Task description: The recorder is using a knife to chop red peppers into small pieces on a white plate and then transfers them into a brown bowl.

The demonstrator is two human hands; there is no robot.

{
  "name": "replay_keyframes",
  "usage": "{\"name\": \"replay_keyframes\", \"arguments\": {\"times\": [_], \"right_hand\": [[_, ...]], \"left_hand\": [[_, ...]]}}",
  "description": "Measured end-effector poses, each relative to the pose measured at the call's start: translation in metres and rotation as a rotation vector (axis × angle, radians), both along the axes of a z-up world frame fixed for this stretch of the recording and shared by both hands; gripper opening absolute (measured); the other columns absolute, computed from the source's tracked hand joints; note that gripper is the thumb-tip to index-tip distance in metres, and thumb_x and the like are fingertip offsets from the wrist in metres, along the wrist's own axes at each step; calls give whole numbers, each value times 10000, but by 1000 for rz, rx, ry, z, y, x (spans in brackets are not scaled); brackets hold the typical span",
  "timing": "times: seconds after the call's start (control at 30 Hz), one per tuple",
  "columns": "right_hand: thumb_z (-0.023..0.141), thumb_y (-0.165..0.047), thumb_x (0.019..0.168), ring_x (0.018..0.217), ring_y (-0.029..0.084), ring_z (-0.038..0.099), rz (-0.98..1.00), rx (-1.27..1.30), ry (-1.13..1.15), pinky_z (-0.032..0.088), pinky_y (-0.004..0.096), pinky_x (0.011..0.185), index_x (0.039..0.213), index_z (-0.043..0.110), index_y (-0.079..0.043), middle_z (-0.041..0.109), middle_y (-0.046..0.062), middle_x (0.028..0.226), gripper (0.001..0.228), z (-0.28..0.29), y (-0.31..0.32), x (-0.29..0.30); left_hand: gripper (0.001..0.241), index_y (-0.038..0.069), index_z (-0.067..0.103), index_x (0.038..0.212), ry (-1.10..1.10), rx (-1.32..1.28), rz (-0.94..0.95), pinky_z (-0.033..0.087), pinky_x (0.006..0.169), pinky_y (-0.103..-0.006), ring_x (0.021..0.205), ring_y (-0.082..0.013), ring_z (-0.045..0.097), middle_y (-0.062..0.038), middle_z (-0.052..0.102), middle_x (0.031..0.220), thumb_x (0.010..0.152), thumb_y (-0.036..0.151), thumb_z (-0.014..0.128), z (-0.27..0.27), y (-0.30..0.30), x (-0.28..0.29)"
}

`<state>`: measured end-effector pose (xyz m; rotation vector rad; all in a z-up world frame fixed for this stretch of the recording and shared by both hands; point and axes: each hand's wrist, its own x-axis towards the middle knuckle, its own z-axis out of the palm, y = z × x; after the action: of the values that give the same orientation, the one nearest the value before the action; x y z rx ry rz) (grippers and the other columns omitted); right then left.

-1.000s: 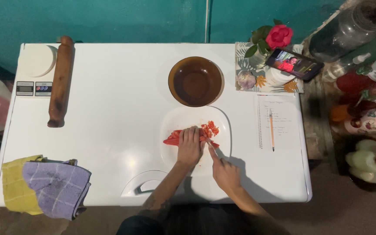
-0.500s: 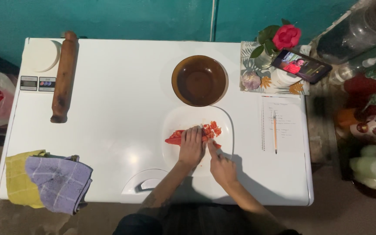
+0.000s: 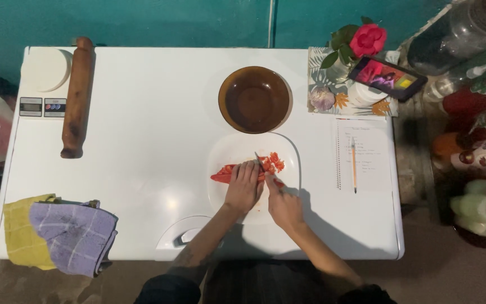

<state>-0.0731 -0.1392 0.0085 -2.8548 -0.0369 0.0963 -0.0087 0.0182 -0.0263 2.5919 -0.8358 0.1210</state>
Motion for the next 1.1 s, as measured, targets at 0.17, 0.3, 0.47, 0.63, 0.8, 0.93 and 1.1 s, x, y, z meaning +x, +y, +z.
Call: {"name": "replay_keyframes", "arguments": {"times": [0.17, 0.3, 0.47, 0.63, 0.8, 0.93, 1.1], "right_hand": [[602, -101, 850, 523, 368, 694, -10, 18, 36, 565, 519, 507, 1556, 402, -170, 710, 158, 651, 737, 21, -2, -19], [599, -94, 872, 500, 339, 672, -9, -24, -66, 554, 493, 499, 1557, 402, -171, 690, 120, 623, 718, -15, -1, -20], [620, -98, 820, 462, 331, 663, 15, -88, -61, 549, 493, 451, 1568, 378, -155, 680, 119, 608, 788, -14, -7, -49], [626, -110, 811, 459, 331, 669, 15, -134, -5, 552, 503, 444, 1552, 389, -181, 679, 137, 592, 781, -17, -15, -66], [619, -87, 827, 484, 334, 672, 31, -80, -104, 549, 492, 461, 1536, 448, -189, 682, 141, 616, 736, -22, -25, -19], [583, -86, 897, 534, 341, 682, -9, 11, -163, 556, 481, 512, 1522, 480, -219, 703, 132, 674, 648, 1, -32, -11], [602, -143, 880, 520, 375, 680, -57, 69, -85, 547, 531, 497, 1538, 445, -199, 725, 136, 686, 679, 52, -2, -34]], "left_hand": [[616, -91, 438, 1431, -4, 2, 14, 285, 1166, -531, 1360, -398, 434, -244, 489, 1436, 970, 300, 561, 1, -3, 1], [596, -87, 444, 1418, -29, 9, 28, 286, 1171, -531, 1362, -389, 440, -236, 491, 1438, 983, 302, 561, 0, -4, -2], [586, -76, 462, 1415, -10, -8, 34, 290, 1168, -525, 1359, -383, 442, -231, 499, 1431, 972, 294, 562, -2, -5, -2], [570, -60, 474, 1405, -36, -2, 53, 292, 1162, -526, 1353, -380, 445, -223, 504, 1423, 971, 294, 575, -5, -6, -5], [587, -80, 458, 1407, 1, -48, 35, 295, 1165, -532, 1351, -400, 437, -244, 492, 1420, 958, 278, 579, 0, -5, -3], [610, -87, 448, 1434, 24, -47, 24, 291, 1175, -524, 1356, -400, 433, -250, 484, 1434, 965, 283, 571, 18, -2, -2], [703, -122, 443, 1387, -9, -29, 18, 249, 1196, -543, 1362, -399, 426, -260, 495, 1412, 893, 355, 594, 22, 7, -4]]}}
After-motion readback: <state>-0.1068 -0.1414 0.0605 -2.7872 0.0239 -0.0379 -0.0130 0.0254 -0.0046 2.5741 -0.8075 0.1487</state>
